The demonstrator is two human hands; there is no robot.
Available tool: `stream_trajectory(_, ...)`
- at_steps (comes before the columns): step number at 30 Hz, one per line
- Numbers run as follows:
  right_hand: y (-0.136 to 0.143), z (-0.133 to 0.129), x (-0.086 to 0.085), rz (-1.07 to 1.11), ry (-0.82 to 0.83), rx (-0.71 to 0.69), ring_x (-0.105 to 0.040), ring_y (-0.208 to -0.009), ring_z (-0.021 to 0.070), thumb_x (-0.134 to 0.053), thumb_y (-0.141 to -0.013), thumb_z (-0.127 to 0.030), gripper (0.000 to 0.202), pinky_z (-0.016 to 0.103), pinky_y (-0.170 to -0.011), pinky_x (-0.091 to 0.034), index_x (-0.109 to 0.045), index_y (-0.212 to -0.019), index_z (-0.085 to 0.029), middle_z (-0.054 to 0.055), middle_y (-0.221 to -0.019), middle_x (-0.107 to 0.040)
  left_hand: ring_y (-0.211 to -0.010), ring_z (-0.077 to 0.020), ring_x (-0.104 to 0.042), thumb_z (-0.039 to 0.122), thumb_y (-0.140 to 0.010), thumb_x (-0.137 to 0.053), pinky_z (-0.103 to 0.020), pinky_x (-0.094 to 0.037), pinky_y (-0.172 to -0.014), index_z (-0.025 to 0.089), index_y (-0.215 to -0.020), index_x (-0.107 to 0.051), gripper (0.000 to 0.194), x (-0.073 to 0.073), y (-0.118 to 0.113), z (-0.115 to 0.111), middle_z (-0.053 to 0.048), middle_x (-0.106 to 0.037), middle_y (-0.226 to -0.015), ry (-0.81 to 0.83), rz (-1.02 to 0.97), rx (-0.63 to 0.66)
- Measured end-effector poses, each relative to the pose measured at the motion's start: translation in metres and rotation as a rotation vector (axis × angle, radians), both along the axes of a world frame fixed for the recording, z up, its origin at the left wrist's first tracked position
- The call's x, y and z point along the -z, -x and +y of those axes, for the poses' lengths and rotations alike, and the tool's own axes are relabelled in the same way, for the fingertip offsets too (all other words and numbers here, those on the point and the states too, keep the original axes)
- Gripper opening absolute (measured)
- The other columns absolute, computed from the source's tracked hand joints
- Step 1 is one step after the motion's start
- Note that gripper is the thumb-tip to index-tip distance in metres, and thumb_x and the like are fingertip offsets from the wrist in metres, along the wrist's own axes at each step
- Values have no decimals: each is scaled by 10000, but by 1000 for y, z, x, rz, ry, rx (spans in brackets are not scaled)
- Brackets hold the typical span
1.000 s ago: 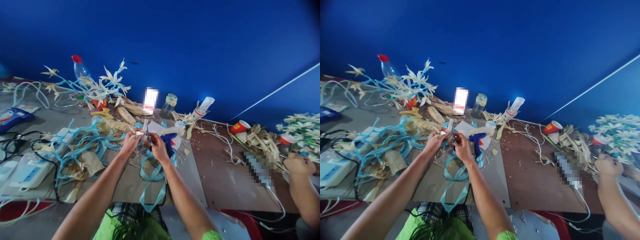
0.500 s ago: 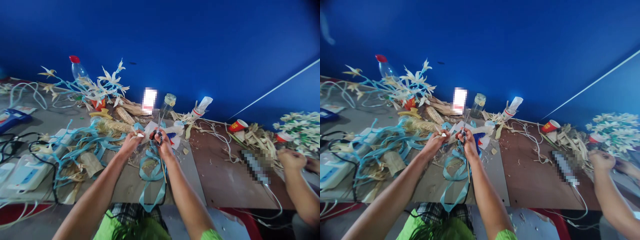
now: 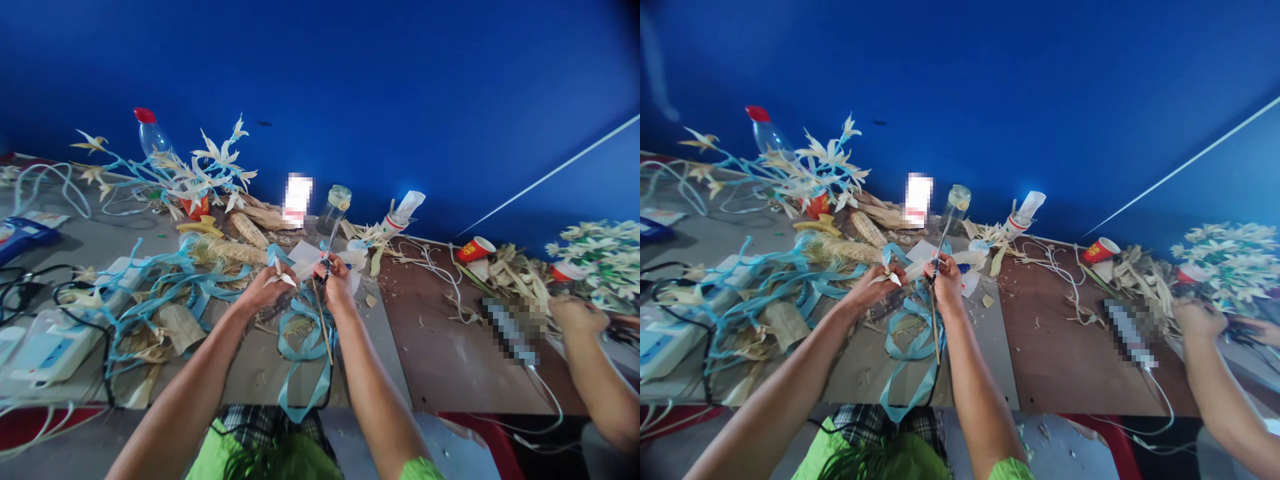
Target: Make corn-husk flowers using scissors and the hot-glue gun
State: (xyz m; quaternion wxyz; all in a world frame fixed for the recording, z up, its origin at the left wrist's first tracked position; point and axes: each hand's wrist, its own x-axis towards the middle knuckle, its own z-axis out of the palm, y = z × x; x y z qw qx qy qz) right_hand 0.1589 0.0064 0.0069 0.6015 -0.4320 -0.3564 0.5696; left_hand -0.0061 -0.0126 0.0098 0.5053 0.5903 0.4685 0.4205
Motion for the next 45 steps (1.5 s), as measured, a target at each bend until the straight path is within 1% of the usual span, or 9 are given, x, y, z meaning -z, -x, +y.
stream_trajectory(7,-7,11,5,21,-94,303,-519,-508,62,-720,-558,-234,404,217,-547,-419,-524,-908,-187,-86,-619,-570,-504,-92,-384,259,-593,-630,-224,-256,-481,140,-656,-631,135,1,-2,2,24,-493,-525,102,-67,-148)
stream_trajectory(9,-9,13,6,32,-112,387,-522,-521,58,-707,-580,-259,379,215,-550,-425,-518,-901,-194,-82,-657,-574,-484,-88,-368,270,-604,-621,-225,-234,-466,141,-664,-630,143,1,-5,1,32,-465,-499,141,-93,-158)
stream_trajectory(11,-8,14,7,54,-115,429,-528,-531,55,-702,-595,-273,367,210,-547,-429,-515,-901,-198,-80,-684,-574,-468,-81,-346,308,-626,-624,-226,-217,-456,141,-662,-623,171,2,-9,-1,37,-439,-485,176,-117,-143)
stream_trajectory(14,-1,10,8,87,-103,417,-536,-532,53,-713,-592,-256,389,201,-546,-433,-517,-923,-197,-80,-686,-579,-459,-76,-331,386,-665,-636,-229,-212,-448,135,-687,-632,252,5,-15,-3,32,-429,-488,219,-144,-77)
stream_trajectory(16,6,6,9,98,-84,394,-543,-530,53,-721,-583,-233,409,200,-554,-440,-521,-938,-195,-79,-679,-587,-465,-79,-340,412,-682,-639,-230,-215,-445,134,-726,-648,281,7,-18,-3,26,-438,-502,229,-190,-64)
stream_trajectory(21,18,0,13,112,-69,320,-552,-548,56,-717,-587,-218,426,204,-589,-456,-518,-964,-206,-83,-677,-593,-492,-78,-393,406,-672,-664,-214,-274,-463,149,-808,-645,291,13,-19,2,17,-499,-580,226,-334,-177)
stream_trajectory(24,20,-2,12,92,-51,307,-548,-553,60,-711,-583,-231,430,212,-597,-457,-515,-965,-207,-84,-673,-587,-496,-77,-422,382,-638,-702,-208,-299,-470,145,-811,-642,299,16,-17,4,17,-517,-587,237,-403,-209)
stream_trajectory(37,26,-6,13,18,-38,273,-553,-609,75,-694,-594,-278,433,233,-637,-464,-508,-980,-217,-47,-736,-581,-482,-59,-429,379,-571,-762,-204,-330,-476,131,-740,-615,334,9,-22,1,31,-520,-589,279,-498,-218)
stream_trajectory(45,33,-12,11,30,-61,239,-541,-596,70,-706,-594,-246,411,237,-652,-465,-515,-955,-206,-61,-711,-579,-422,-26,-325,314,-574,-760,-189,-307,-463,136,-689,-571,284,3,-19,2,82,-401,-503,276,-659,-282)
